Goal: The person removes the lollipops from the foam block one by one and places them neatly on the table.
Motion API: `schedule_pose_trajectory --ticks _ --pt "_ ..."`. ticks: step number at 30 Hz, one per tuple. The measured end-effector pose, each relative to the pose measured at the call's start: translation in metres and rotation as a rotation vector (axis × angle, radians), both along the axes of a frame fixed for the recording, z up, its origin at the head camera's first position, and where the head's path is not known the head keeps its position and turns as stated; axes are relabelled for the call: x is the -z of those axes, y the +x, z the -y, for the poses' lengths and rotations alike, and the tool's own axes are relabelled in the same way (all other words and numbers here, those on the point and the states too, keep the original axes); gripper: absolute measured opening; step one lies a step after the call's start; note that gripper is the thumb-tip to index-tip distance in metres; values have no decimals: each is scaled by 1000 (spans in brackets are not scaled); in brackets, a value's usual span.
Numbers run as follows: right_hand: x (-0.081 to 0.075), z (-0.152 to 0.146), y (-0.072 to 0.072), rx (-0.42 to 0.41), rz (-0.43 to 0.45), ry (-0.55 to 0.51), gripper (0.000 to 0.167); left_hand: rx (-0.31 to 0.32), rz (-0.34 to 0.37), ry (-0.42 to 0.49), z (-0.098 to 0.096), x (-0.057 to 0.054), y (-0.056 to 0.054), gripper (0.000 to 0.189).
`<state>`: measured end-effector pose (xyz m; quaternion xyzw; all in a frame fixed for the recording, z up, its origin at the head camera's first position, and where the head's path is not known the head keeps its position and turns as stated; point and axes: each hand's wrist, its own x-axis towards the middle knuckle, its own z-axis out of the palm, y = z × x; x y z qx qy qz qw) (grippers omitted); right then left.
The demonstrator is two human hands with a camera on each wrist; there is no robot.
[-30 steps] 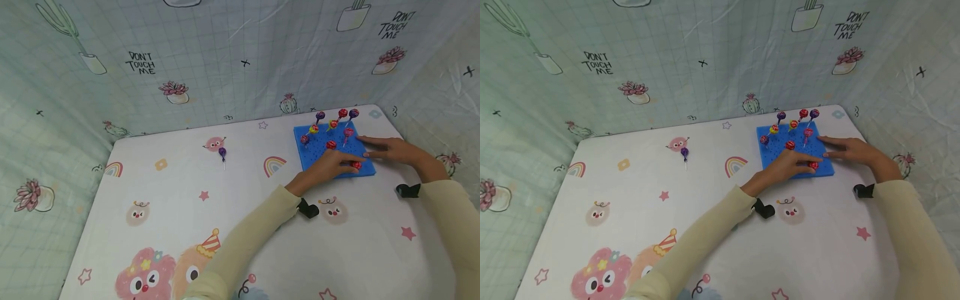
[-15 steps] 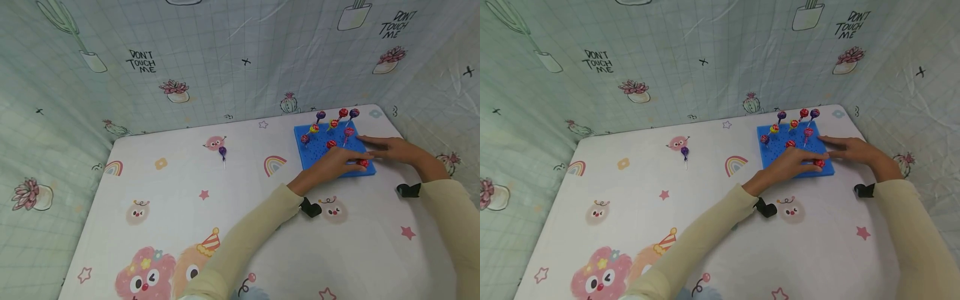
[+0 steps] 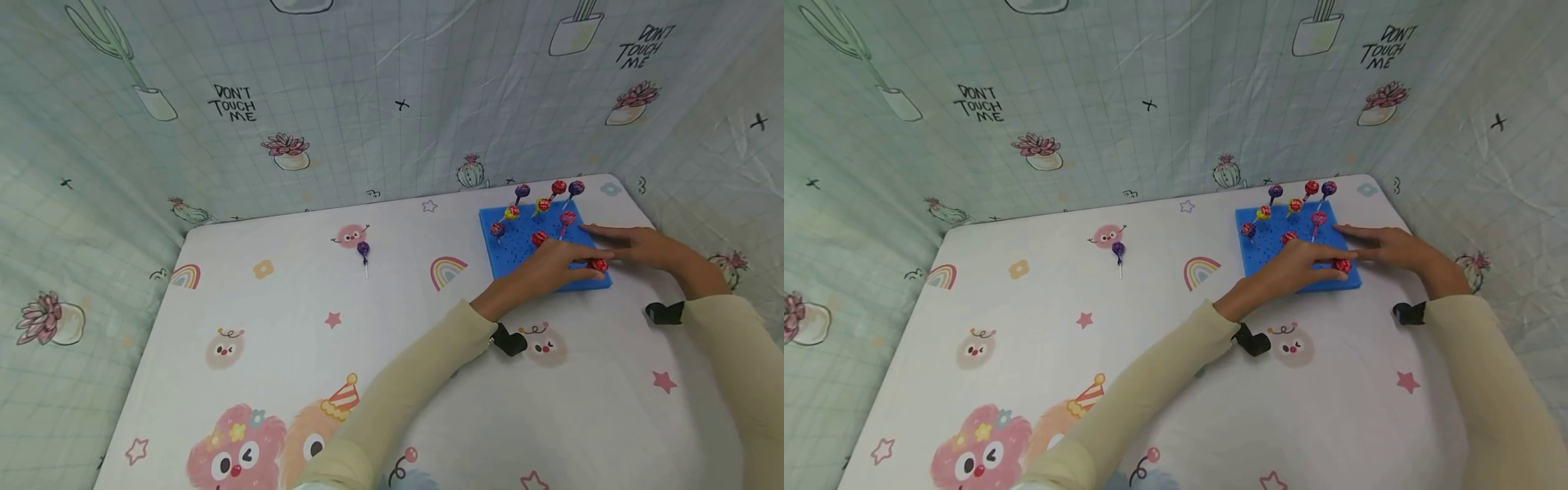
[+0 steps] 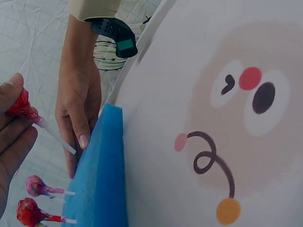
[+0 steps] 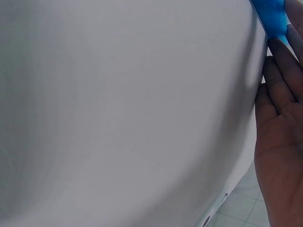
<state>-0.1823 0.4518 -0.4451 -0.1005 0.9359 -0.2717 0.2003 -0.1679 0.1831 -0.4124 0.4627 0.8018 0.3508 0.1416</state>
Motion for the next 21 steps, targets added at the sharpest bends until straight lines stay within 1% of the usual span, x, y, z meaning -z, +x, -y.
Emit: schedule_pose_trajectory --ticks 8,13,19,21 --pt "-2 3 2 7 -4 1 69 -13 -15 -6 0 -1 0 47" --pt "-2 2 2 3 -16 -4 68 -3 -26 63 3 1 -1 43" --pt "-1 1 2 12 -4 8 69 38 -12 172 7 3 -3 34" --pt "-1 0 2 15 -4 10 70 49 -11 191 9 2 -3 30"
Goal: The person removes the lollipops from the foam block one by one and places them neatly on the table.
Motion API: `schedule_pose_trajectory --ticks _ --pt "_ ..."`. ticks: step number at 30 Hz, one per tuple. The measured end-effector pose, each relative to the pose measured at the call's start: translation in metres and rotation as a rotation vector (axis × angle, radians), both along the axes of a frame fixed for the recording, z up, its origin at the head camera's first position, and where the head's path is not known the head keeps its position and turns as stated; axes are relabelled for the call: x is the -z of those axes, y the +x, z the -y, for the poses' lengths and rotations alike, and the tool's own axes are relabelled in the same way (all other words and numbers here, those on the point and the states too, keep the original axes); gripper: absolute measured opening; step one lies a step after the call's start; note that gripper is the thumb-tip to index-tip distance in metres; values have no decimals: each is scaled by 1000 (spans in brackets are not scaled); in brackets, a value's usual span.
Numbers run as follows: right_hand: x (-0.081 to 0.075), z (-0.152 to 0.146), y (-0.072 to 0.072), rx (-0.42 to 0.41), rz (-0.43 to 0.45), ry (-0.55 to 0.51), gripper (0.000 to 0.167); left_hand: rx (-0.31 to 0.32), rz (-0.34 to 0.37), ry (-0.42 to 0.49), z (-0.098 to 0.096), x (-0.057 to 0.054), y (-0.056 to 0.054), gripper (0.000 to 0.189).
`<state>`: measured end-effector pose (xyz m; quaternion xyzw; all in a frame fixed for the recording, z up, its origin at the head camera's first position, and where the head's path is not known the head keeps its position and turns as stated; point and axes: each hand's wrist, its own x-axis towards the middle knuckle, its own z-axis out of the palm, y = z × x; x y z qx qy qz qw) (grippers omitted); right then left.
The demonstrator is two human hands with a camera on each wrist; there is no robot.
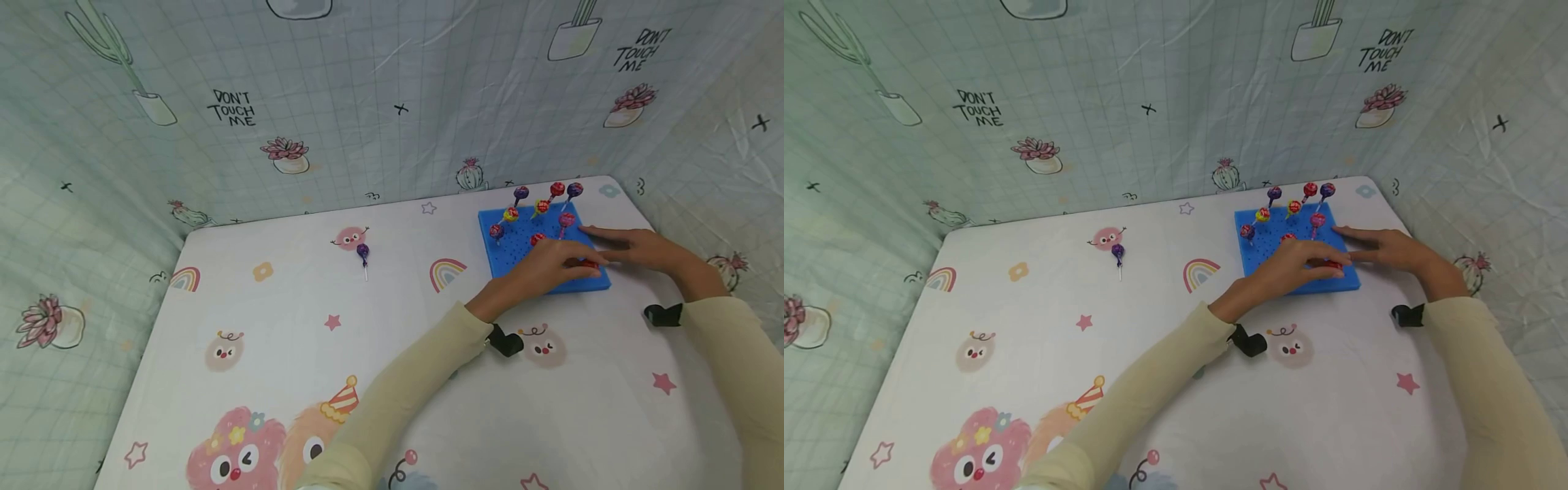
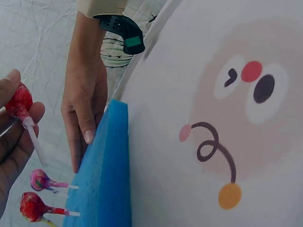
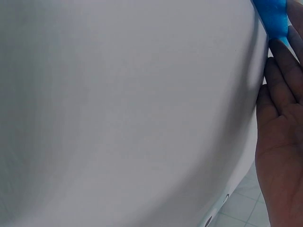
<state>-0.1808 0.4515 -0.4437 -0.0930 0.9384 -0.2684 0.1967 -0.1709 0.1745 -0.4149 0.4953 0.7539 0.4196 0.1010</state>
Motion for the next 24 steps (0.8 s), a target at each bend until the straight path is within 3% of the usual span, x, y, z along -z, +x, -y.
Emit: schedule_pose_trajectory --ticks 9,15,24 --pt "-3 2 0 11 12 8 71 -10 -3 -5 11 4 -1 34" --pt "-2 2 -1 17 23 35 76 -6 26 -88 30 6 -2 39" --pt "-4 4 1 8 27 34 77 -5 42 -121 57 5 -8 41"
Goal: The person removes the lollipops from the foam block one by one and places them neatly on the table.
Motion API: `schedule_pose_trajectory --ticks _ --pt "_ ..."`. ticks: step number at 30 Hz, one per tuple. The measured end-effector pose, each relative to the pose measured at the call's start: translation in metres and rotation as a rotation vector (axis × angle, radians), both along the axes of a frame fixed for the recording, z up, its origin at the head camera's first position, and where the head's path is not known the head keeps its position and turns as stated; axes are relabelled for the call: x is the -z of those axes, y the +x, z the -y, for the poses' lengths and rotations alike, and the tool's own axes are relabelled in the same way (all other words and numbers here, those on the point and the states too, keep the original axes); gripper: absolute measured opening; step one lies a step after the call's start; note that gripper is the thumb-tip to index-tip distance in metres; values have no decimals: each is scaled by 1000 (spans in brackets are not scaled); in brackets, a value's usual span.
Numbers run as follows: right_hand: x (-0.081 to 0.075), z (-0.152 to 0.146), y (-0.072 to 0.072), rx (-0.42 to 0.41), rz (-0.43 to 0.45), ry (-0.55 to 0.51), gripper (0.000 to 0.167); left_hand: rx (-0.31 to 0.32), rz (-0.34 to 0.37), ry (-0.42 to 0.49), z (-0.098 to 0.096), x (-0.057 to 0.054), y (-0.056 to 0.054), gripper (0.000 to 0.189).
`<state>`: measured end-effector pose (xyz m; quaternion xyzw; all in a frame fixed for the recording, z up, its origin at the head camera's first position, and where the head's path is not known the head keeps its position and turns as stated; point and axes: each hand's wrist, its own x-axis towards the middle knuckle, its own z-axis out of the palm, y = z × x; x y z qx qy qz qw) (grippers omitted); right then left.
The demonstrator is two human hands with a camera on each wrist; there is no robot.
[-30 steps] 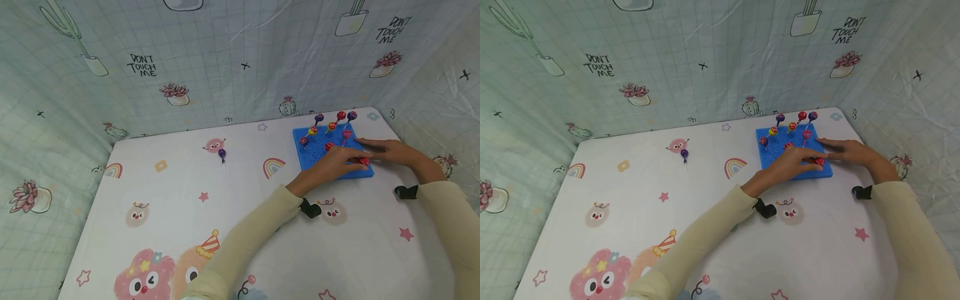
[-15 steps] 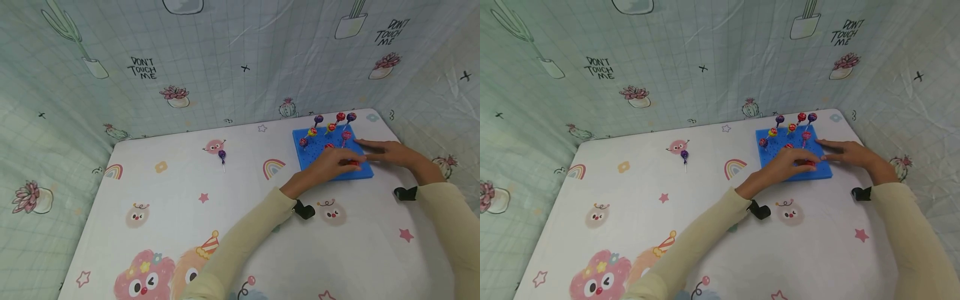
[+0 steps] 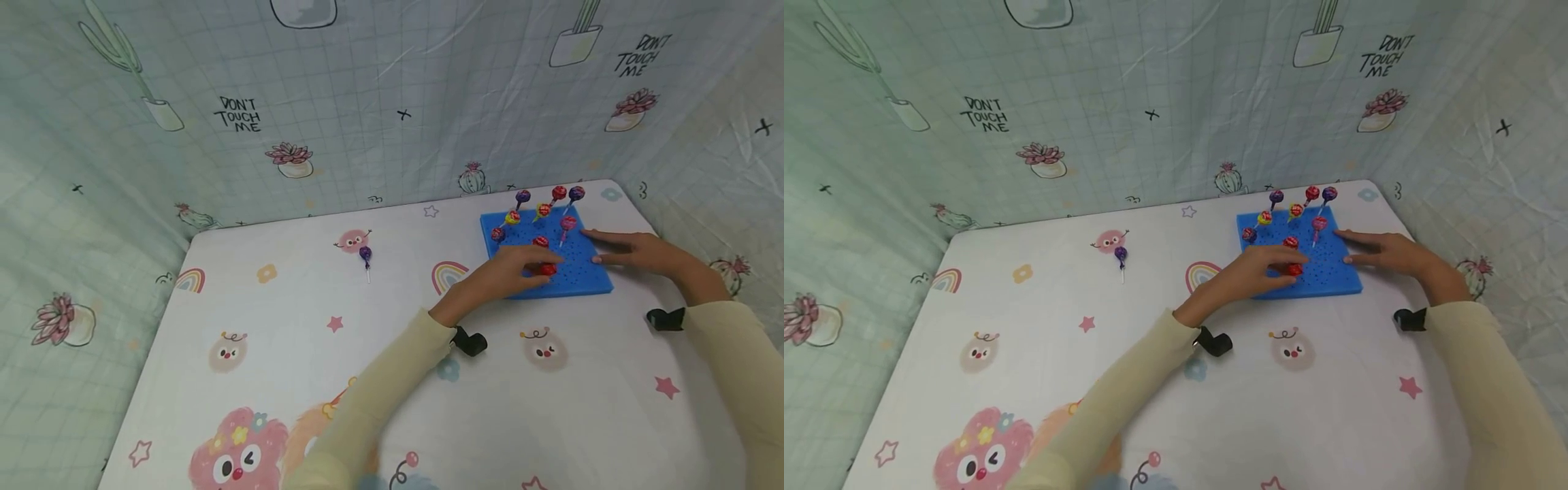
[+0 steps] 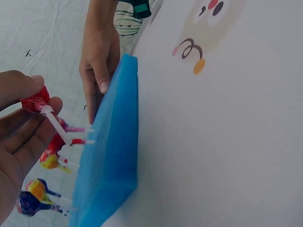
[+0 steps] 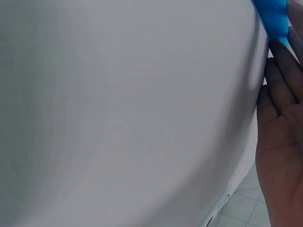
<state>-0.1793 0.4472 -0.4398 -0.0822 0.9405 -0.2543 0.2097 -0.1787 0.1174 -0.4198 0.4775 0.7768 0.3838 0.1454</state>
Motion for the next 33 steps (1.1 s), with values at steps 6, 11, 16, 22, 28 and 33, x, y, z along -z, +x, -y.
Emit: schedule_pose_trajectory --ticks 6,11,16,22,28,33 --pt "0 1 0 -10 -12 10 76 -48 -25 -41 17 -3 -2 42" --pt "-3 2 2 10 -1 5 78 -83 -41 -27 29 -3 -6 39" --pt "-3 3 3 11 -3 2 78 -107 -30 -14 43 -4 -8 41" --pt "-2 2 3 5 -10 11 77 -143 -16 5 58 -8 -9 39" --pt "0 2 3 7 -4 -1 77 -181 -24 15 76 -10 -10 35" --pt "0 2 4 10 -12 -1 77 -204 -12 -2 91 -10 -13 33"
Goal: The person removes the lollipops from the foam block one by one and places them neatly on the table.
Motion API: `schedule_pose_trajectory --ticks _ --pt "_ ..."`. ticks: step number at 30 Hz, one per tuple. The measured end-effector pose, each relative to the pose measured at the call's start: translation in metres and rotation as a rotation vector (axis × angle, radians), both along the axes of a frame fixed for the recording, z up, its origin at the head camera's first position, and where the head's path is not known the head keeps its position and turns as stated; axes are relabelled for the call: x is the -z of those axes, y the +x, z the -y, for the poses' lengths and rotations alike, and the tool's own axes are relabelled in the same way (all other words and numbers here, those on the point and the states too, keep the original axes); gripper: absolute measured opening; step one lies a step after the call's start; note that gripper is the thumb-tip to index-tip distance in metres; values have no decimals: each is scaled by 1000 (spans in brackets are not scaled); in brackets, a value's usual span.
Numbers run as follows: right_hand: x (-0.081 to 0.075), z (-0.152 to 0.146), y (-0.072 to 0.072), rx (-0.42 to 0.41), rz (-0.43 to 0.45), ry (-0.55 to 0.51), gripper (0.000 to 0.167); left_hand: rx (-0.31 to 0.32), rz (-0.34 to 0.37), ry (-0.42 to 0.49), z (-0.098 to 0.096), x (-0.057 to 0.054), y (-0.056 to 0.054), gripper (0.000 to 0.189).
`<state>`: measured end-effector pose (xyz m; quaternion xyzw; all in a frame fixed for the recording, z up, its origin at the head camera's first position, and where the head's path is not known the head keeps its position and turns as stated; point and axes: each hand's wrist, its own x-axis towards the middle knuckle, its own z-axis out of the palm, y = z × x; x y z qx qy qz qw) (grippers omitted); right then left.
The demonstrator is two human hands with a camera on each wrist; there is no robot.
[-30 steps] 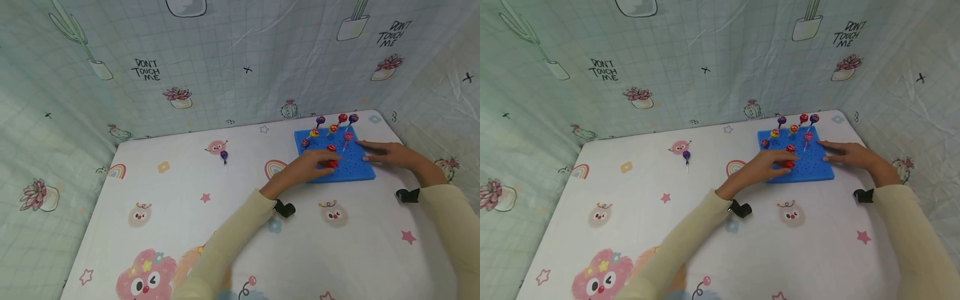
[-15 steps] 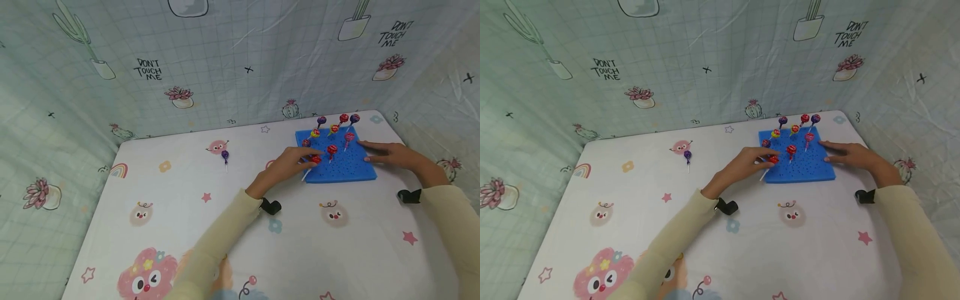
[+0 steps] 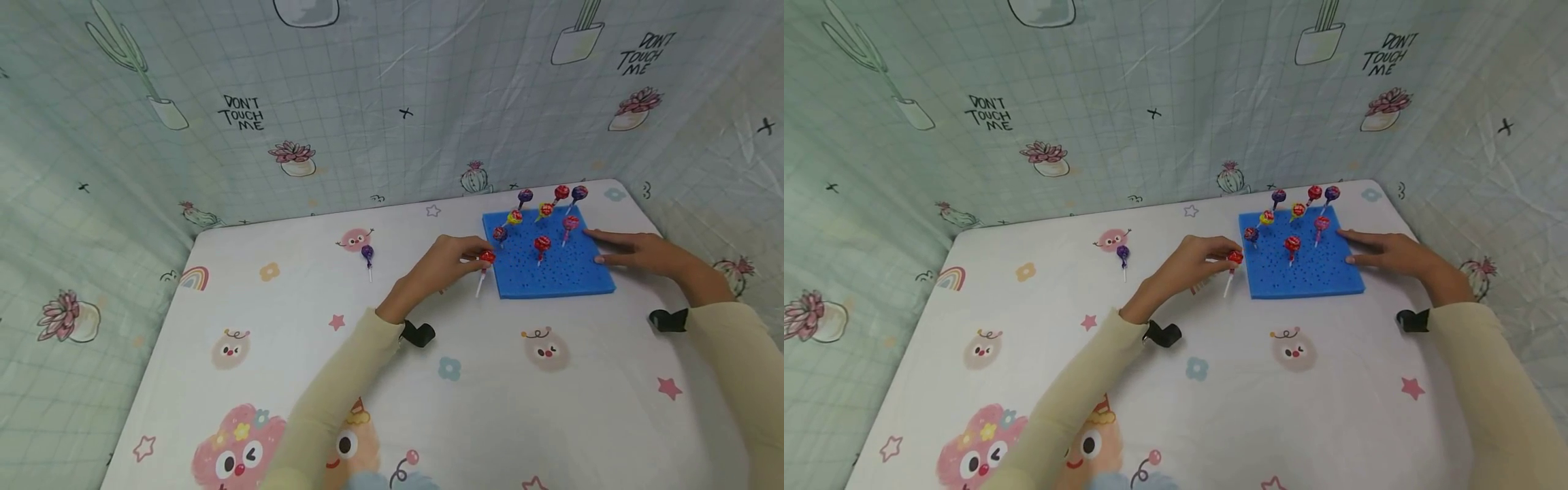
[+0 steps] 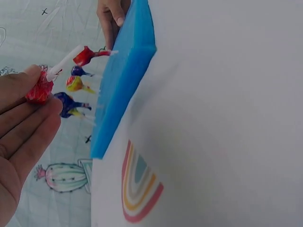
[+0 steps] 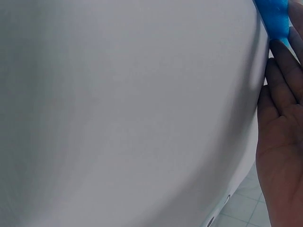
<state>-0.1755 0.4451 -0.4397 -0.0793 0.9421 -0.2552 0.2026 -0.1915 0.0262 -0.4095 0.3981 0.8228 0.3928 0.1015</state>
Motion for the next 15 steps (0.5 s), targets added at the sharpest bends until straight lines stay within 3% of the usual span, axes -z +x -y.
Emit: schedule_pose_trajectory --ticks 8,15 --pt "2 -2 -1 -5 6 8 76 -30 65 11 22 -2 -3 29" --pt "3 -3 -2 -8 0 12 76 -56 51 1 39 4 -6 26"
